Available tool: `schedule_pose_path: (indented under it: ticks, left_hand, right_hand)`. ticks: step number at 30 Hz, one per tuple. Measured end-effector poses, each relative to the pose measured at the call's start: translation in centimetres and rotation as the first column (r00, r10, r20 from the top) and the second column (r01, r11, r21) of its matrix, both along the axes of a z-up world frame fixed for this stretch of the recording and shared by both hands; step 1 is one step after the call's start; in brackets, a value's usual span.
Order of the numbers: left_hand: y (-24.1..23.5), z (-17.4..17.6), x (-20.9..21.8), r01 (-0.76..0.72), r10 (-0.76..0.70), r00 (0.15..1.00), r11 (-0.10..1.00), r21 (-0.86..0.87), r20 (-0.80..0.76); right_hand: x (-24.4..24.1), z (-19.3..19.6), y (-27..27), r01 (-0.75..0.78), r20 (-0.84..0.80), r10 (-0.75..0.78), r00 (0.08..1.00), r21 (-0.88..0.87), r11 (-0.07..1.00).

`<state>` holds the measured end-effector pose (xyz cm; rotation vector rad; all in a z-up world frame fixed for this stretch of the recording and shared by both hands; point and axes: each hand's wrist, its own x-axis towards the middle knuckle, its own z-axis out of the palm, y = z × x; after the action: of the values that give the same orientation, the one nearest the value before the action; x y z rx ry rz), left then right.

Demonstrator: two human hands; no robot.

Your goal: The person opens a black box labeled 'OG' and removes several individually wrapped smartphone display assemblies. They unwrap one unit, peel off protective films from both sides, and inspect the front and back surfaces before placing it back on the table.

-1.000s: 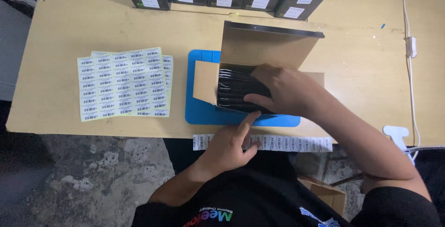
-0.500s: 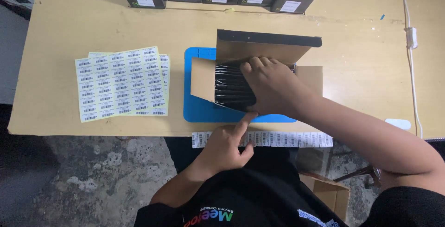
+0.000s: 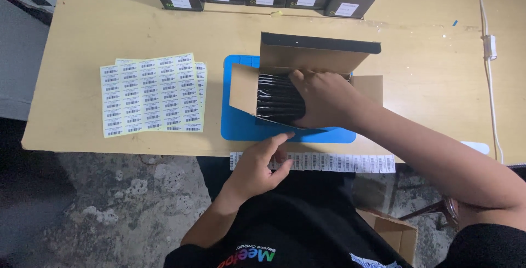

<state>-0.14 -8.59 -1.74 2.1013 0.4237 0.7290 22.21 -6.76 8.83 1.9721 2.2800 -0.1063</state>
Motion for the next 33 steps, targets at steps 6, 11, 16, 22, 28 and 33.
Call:
schedule_pose_path:
  ticks: [6,11,16,22,28,33]
  left_hand:
    - [0.7,1.4,-0.2,0.045,-0.048,0.995,0.998,-0.034,-0.091]
    - [2.8,3.1,-1.0,-0.083,0.083,0.99,0.997,0.004,-0.116]
    - [5.7,4.5,0.4,-0.195,0.189,0.976,0.979,0.051,0.111]
    - [5.9,8.3,3.4,0.018,0.067,0.921,0.977,-0.212,0.385]
    - [5.6,7.1,4.5,0.004,0.131,0.893,0.954,-0.299,0.43]
    - [6.0,6.9,4.5,-0.029,0.164,0.897,0.949,-0.314,0.411]
  right_hand:
    - [-0.8,2.0,-0.2,0.036,-0.062,-0.036,0.997,-0.001,0.999]
    - [1.4,3.4,-1.2,0.218,-0.466,-0.202,0.862,-0.019,0.976]
    - [4.3,-2.4,-1.7,0.202,-0.968,0.162,0.189,0.2,0.959]
    - [1.0,-4.7,-1.8,0.283,-0.992,0.125,0.027,0.128,0.951]
    - [1.4,-7.3,-2.5,0.379,-0.977,0.078,-0.199,-0.003,0.925]
    - [1.8,-9.3,-3.2,0.453,-0.91,0.059,-0.411,-0.147,0.88]
